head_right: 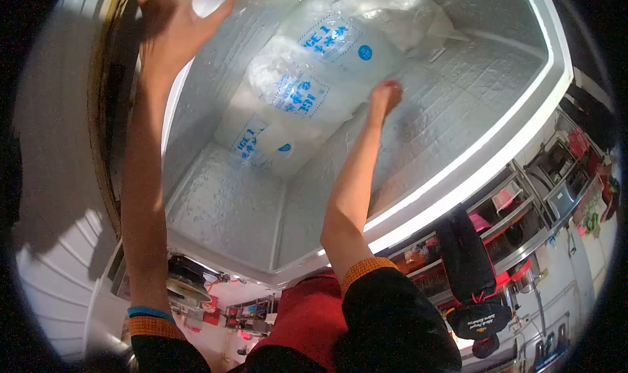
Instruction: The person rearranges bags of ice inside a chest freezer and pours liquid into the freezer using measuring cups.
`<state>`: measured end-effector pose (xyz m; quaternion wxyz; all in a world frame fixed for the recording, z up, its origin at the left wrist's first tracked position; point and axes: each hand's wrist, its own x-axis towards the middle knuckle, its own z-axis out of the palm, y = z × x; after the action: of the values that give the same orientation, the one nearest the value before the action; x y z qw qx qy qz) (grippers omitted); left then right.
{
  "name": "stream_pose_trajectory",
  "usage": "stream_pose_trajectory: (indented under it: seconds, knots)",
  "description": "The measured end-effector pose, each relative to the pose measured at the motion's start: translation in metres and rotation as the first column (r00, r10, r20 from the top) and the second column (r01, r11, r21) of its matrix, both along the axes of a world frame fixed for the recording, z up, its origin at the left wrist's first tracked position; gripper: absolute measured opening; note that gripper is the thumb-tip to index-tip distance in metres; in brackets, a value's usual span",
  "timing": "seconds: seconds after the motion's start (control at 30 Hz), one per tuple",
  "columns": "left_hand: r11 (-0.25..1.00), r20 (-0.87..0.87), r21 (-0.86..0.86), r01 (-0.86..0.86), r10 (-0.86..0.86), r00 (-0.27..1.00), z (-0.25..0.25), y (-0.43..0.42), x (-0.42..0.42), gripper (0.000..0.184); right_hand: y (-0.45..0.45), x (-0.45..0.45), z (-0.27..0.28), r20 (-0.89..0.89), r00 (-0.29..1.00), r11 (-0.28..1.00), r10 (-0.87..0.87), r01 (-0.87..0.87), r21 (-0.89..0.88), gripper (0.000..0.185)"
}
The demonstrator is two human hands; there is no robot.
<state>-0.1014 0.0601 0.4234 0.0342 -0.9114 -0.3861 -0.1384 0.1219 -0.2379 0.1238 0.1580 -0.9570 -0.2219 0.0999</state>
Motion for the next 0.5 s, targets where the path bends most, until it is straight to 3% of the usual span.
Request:
stream_pose_trajectory:
  seconds: [0.03, 0.07, 0.1, 0.13, 0.17, 0.23, 0.33, 0.37, 0.43, 0.5]
  knots:
    - [0.999, 0.042, -0.036, 0.018, -0.016, 0.999, 0.003, 0.001, 0.001, 0.087, 0.011, -0.002, 0.019, -0.008, 1.000, 1.000, 0.008, -0.008, 0.003, 0.016]
    - [0.997, 0.087, -0.064, 0.042, -0.036, 0.996, 0.006, 0.003, 0.002, 0.086, 0.026, -0.006, 0.037, -0.030, 0.973, 0.960, -0.228, 0.230, 0.161, 0.019]
    - [0.998, 0.079, -0.054, 0.032, -0.028, 0.996, 0.006, 0.006, 0.001, 0.086, 0.037, -0.011, 0.044, -0.093, 0.893, 0.842, -0.440, 0.446, 0.303, 0.021]
    - [0.998, 0.077, -0.056, 0.040, -0.036, 0.996, 0.005, 0.005, 0.000, 0.085, 0.023, -0.016, -0.017, -0.013, 0.905, 0.892, -0.426, 0.422, 0.162, 0.024]
    - [0.998, 0.081, -0.054, 0.039, -0.035, 0.996, 0.004, 0.004, -0.001, 0.084, -0.012, 0.000, -0.092, -0.038, 0.965, 0.966, -0.258, 0.259, -0.001, 0.025]
    - [0.998, 0.081, -0.047, 0.032, -0.028, 0.996, 0.004, 0.003, -0.003, 0.084, -0.073, 0.027, -0.226, -0.127, 0.984, 0.963, 0.122, -0.148, -0.225, 0.029]
    - [0.996, 0.107, -0.051, 0.072, -0.067, 0.992, -0.002, 0.003, -0.005, 0.084, 0.009, 0.021, -0.013, -0.029, 0.987, 0.986, -0.158, 0.156, -0.062, 0.025]
    - [0.996, 0.122, -0.006, 0.084, -0.083, 0.989, -0.005, 0.005, -0.005, 0.082, 0.024, 0.011, 0.006, -0.001, 0.972, 0.972, -0.235, 0.235, 0.018, 0.025]
    - [0.995, 0.118, 0.032, 0.091, -0.094, 0.989, -0.012, 0.007, -0.010, 0.081, 0.044, -0.008, 0.028, 0.058, 0.884, 0.856, -0.464, 0.430, 0.287, 0.025]
    - [0.996, 0.135, 0.034, 0.086, -0.090, 0.987, -0.009, 0.006, -0.012, 0.081, -0.003, 0.005, -0.077, 0.211, 0.917, 0.936, -0.339, 0.307, 0.170, 0.029]
